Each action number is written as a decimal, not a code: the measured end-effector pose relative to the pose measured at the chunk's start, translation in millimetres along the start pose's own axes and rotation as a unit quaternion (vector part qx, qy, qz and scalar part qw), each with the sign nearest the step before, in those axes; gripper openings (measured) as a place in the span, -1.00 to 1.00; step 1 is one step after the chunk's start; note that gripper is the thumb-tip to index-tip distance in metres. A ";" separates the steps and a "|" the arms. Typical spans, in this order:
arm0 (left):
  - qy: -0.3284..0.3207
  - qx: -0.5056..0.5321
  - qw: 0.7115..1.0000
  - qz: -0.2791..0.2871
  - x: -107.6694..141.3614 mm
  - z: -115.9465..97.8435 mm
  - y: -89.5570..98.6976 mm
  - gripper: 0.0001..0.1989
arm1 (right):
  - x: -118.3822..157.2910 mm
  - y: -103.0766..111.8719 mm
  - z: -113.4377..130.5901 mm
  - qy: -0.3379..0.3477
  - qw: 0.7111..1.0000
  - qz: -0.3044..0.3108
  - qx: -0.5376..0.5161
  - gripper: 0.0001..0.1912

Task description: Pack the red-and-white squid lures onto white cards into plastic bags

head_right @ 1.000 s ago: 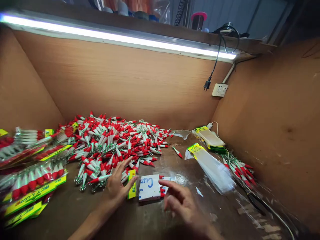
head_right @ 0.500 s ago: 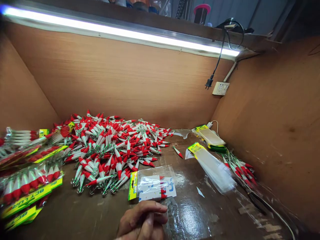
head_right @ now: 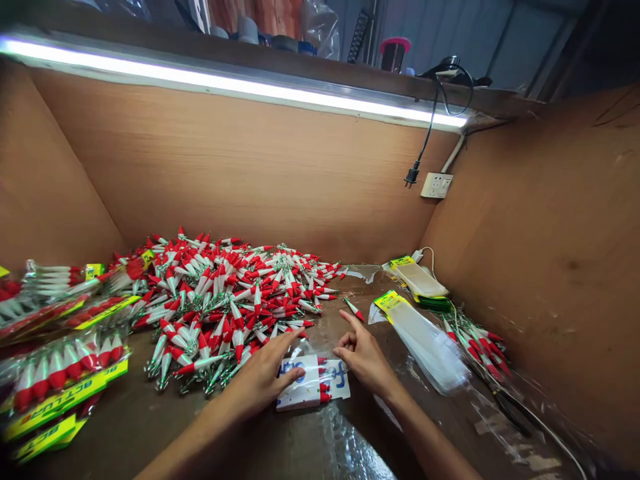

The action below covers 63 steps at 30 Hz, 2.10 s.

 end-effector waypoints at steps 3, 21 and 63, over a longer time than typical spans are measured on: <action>0.003 0.040 0.999 -0.024 -2.2 -0.9 1.2 -0.16 | 14.3 -5.3 27.6 0.052 0.997 0.033 -0.053 -0.22; 0.105 0.217 0.970 0.020 4.2 24.6 43.4 -0.41 | 33.4 -66.6 29.7 0.158 0.909 0.259 0.286 0.04; 0.014 -0.086 0.979 0.185 16.9 3.6 14.9 -0.58 | 94.7 46.7 1.6 0.053 0.980 0.097 0.165 -0.32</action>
Point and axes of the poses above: each hand's wrist, its own x-axis away from the middle knuckle, its own y-axis out of the back of the hand, z = x × y, the point moved 2 cm from there along -x, towards the middle knuckle, and after that the axes turned 5 degrees about -x, right-handed, at the moved point
